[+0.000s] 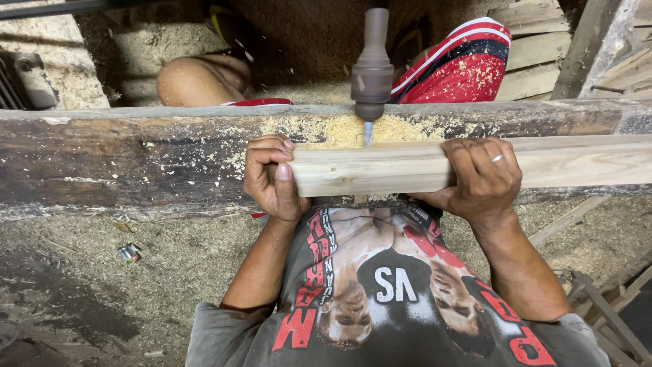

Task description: The person holds a long wooden bar with both hands and feeds it under a running drill press bit, cutting elongated slots into its surface. They reposition and slide the bar repeatedly to cut successive slots along its length, steadying it against the machine's fence as sawdust accumulates.

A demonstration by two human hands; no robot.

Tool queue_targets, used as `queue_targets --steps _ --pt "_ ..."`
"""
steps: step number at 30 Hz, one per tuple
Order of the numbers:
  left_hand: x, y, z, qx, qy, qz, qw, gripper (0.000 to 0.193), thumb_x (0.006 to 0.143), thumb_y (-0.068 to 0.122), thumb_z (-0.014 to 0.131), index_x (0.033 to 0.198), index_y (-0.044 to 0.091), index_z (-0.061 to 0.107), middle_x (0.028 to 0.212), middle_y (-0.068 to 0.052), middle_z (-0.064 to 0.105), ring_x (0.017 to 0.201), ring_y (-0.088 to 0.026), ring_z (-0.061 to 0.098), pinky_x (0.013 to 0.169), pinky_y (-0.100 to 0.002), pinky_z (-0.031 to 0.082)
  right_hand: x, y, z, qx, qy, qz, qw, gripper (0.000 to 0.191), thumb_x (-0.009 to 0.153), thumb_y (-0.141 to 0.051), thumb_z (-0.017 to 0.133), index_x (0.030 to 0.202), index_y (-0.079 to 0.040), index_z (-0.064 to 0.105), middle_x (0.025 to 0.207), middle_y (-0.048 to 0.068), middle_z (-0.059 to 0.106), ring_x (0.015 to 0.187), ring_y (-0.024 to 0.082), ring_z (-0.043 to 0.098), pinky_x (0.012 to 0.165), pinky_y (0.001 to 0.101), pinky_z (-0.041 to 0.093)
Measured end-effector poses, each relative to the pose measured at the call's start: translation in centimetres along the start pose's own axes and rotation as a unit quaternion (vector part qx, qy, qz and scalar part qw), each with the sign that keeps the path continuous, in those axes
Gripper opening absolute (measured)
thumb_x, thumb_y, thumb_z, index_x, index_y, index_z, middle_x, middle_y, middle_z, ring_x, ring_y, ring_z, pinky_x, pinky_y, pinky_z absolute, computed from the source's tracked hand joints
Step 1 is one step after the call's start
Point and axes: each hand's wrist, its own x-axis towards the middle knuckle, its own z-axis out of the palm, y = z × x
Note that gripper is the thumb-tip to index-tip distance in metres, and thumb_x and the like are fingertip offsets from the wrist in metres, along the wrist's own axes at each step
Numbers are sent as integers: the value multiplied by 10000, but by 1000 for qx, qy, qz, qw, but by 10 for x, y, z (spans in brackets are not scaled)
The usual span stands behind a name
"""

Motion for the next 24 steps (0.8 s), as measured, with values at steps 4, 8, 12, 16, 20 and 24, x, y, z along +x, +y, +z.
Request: queue_targets --steps 4,8,12,16,20,24 --pt "1 0 0 -2 -1 1 1000 305 1042 293 563 965 -2 544 1014 -123 557 995 -202 562 898 -342 510 1 1 1 -2 -4 2 1000 710 791 -688 847 1009 -29 698 902 83 634 857 266 632 847 425 522" --pt "1 -1 0 15 1 9 1000 305 1036 297 558 955 4 551 995 -120 567 986 -198 571 893 -346 521 1 2 1 -4 -1 1 1000 716 783 -697 843 997 -29 697 896 84 636 848 266 632 835 422 519" --pt "2 -2 1 12 2 24 1000 304 1037 297 561 959 4 556 991 -118 569 994 -202 577 922 -366 532 1 2 2 -3 3 3 1000 690 806 -680 854 1004 -38 698 904 77 646 848 256 635 834 418 517" --pt "3 -2 1 11 7 22 1000 306 1031 300 569 956 3 558 990 -123 571 991 -209 577 903 -359 526 2 2 0 -5 3 0 1000 687 803 -674 849 1019 -39 698 926 82 657 866 263 640 846 423 515" --pt "5 -2 2 17 8 24 1000 313 1034 304 569 962 0 566 997 -127 579 997 -208 580 910 -353 524 4 3 0 -5 3 0 1000 684 809 -669 858 1018 -37 698 908 81 646 850 267 629 843 425 517" --pt "9 -3 4 -2 14 17 1000 322 1029 306 574 969 -10 562 1012 -133 574 994 -209 578 892 -341 521 8 5 2 -15 13 0 1000 690 805 -677 856 997 -33 702 878 85 628 831 274 621 839 427 520"
